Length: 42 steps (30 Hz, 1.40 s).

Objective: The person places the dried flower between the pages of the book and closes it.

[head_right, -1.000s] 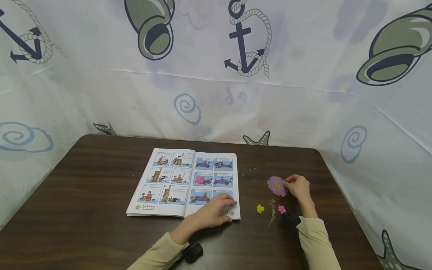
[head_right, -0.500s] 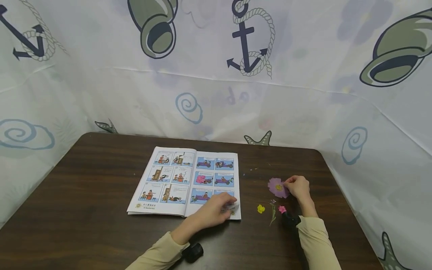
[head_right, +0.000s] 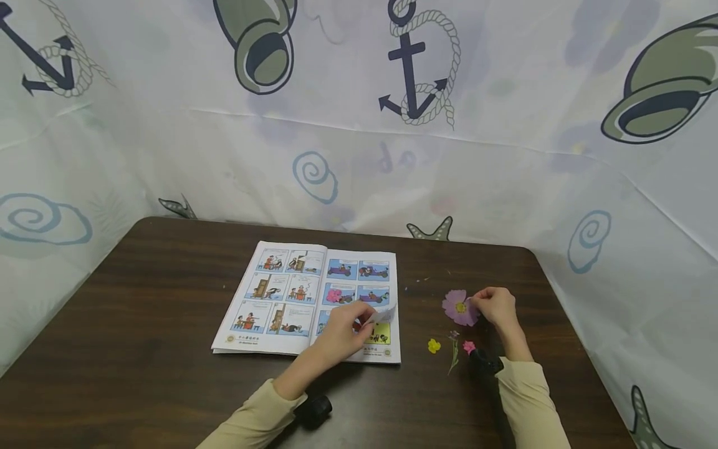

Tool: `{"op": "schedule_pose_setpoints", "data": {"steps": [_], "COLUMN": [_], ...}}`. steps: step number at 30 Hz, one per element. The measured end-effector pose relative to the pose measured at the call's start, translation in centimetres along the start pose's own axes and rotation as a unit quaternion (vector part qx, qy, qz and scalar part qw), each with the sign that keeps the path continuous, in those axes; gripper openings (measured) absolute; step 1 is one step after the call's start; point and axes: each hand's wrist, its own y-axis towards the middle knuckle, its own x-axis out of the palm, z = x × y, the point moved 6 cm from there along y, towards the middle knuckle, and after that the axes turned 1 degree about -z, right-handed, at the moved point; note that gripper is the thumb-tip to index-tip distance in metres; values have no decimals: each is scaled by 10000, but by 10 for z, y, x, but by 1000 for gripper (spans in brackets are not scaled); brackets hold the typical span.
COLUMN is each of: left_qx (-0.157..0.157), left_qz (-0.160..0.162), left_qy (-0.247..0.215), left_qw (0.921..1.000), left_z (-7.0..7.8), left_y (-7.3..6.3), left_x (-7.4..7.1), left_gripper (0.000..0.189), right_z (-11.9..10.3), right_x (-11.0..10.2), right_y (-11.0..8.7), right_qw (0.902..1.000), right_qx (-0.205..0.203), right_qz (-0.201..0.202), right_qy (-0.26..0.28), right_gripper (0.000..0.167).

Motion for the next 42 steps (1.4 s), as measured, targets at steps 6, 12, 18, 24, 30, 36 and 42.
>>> {"op": "schedule_pose_setpoints", "data": {"steps": [6, 12, 18, 24, 30, 36, 42], "left_qx": [-129, -224, -377, -701, -1371, -1905, -2064], "left_qz": [129, 274, 529, 872, 1063, 1178, 1246], "left_qy": [-153, 63, 317, 53, -304, -565, -179], "left_qw": [9997, 9994, 9974, 9937, 9844, 9729, 9703], "left_z": [-2, -7, -15, -26, -37, -48, -59], "left_y": [-1, -6, -14, -24, -35, -49, -61], "left_x": [-15, -31, -54, -79, -99, -116, -133], "left_gripper": [15, 17, 19, 22, 22, 22, 22], "right_z": [-7, -18, -38, -62, -83, -100, -114], "right_x": [-3, -4, -9, -13, -13, -9, -4], "right_y": [-2, -6, -11, -15, -18, -22, -23], "right_qw": [9999, 9990, 9983, 9973, 9951, 9930, 9907], "right_qx": [-23, 37, -76, -363, -698, -830, -947], "right_qz": [67, -96, -74, -24, 50, 10, -16], "right_qy": [154, 430, 569, 635, 706, 836, 980], "right_gripper": [21, 25, 26, 27, 24, 24, 21]}}
